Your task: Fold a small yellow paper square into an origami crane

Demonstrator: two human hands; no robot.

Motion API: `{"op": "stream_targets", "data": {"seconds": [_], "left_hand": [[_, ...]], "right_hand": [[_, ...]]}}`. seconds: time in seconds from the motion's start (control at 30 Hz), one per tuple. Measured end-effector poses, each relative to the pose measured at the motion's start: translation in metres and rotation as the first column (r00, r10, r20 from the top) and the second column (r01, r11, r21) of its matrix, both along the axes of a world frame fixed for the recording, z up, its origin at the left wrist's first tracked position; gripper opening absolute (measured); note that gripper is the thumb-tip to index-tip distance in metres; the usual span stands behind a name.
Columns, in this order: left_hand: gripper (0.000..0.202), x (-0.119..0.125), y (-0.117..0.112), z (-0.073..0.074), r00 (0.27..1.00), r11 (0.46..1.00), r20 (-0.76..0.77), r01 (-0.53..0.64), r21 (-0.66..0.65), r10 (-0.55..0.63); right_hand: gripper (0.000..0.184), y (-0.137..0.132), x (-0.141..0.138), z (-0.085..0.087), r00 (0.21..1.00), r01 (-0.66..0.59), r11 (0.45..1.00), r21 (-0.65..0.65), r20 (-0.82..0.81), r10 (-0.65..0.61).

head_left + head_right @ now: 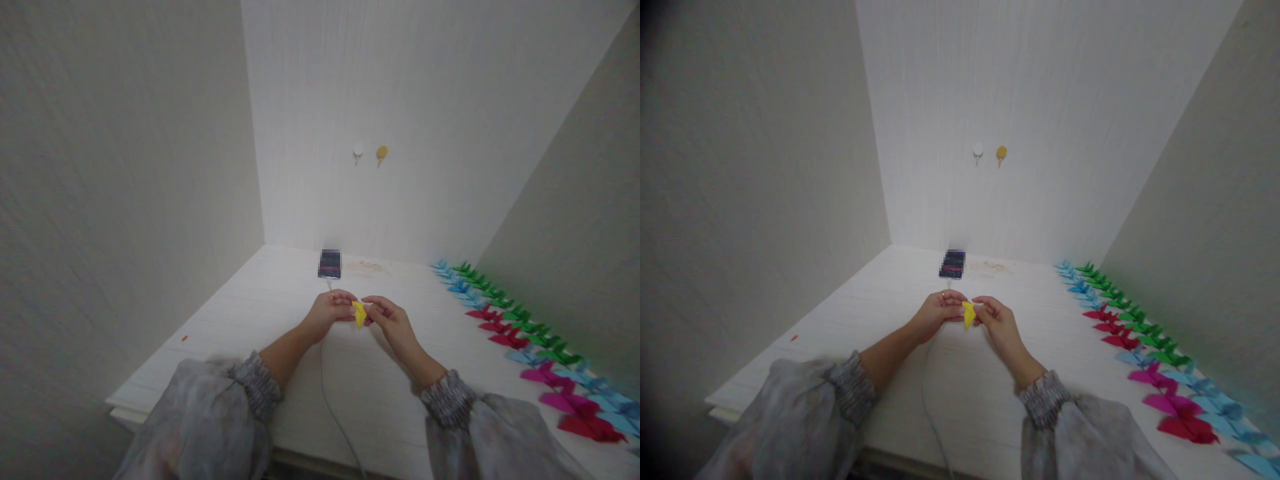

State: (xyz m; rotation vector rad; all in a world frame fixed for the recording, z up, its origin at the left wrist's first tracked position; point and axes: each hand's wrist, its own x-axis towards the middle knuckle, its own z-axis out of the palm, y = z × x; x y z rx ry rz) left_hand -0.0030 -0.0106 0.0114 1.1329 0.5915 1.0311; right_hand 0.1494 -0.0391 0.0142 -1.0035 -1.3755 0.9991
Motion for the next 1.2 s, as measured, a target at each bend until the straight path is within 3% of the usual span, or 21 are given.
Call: {"op": "stream_targets", "data": {"seconds": [0.23,0.43,0.63,0.73,0.83,1.0,1.2], "left_hand": [[0.031,0.0,0.001,0.0,1.0,1.0,-0.001,0.025,0.004,-0.025],[0.036,0.004,0.001,-0.004,0.999,0.995,-0.032,-0.003,0.096,0.006],[0.021,0.004,0.0,-0.004,0.988,0.979,-0.149,-0.006,0.205,0.037],[0.027,0.004,0.0,-0.004,0.981,0.985,-0.194,0.023,0.17,0.011],[0.034,0.004,0.0,-0.004,0.993,0.992,-0.109,0.045,0.114,-0.032],[0.035,0.003,0.0,-0.002,1.0,0.998,-0.02,0.024,0.056,-0.023],[0.03,0.002,0.0,-0.001,0.998,0.999,-0.033,0.044,-0.016,-0.045]], "right_hand": [[0.023,0.0,0.002,-0.001,1.0,-0.005,1.0,-0.005,0.001,0.005],[0.017,0.002,0.001,-0.002,1.0,0.019,1.0,-0.005,0.023,-0.019],[0.02,0.003,-0.001,-0.004,1.0,-0.001,1.0,-0.006,0.015,0.001],[0.018,0.003,-0.002,-0.004,1.0,0.001,0.999,0.052,-0.009,-0.001],[0.019,0.002,-0.001,-0.002,1.0,-0.01,0.995,0.102,0.007,0.009],[0.021,0.002,0.004,0.0,0.993,-0.111,0.993,0.04,0.031,0.11],[0.014,0.002,0.012,0.002,0.978,-0.2,0.98,-0.004,0.065,0.2]]}}
